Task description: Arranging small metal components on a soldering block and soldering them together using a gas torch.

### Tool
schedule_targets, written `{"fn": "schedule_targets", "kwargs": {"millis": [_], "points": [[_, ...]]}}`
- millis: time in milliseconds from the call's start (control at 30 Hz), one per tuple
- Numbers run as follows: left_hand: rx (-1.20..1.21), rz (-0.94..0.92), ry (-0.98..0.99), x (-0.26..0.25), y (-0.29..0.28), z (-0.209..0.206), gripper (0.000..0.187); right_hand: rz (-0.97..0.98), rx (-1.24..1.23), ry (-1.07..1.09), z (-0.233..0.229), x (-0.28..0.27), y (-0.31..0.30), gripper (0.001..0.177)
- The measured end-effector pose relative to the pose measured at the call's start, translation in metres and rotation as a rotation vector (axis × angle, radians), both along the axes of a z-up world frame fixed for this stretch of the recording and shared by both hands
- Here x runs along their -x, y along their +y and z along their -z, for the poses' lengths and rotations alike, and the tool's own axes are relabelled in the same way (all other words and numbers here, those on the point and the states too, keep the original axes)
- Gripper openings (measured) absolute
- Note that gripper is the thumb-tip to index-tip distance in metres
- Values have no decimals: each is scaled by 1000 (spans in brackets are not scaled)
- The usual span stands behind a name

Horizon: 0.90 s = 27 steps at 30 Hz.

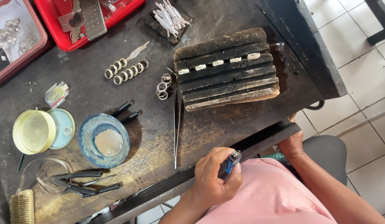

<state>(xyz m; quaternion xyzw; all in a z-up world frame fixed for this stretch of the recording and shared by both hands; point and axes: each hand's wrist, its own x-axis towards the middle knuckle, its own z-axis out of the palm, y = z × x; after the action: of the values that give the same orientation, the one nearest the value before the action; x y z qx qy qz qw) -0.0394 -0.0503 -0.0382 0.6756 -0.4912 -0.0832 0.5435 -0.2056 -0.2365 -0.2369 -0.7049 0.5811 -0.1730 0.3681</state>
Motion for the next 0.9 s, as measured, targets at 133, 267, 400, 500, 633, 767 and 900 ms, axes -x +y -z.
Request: {"fn": "schedule_targets", "kwargs": {"millis": [133,267,400,500,633,767,900], "points": [[19,19,14,-1,1,1,23,24,53,39,7,20,8,13],[54,7,10,-1,0,0,22,64,107,78,14,42,10,16],[66,24,38,-1,0,0,21,0,246,-73,-51,39,21,8],[86,18,29,0,0,0,21,-144,295,-552,-119,17,30,12],[95,-33,-19,3,0,8,23,-199,394,-566,-175,14,38,10],[63,-101,-5,8,4,13,24,-85,217,-615,-203,22,51,20],[65,-92,-16,9,6,13,24,-205,284,-719,-208,18,65,29]]}}
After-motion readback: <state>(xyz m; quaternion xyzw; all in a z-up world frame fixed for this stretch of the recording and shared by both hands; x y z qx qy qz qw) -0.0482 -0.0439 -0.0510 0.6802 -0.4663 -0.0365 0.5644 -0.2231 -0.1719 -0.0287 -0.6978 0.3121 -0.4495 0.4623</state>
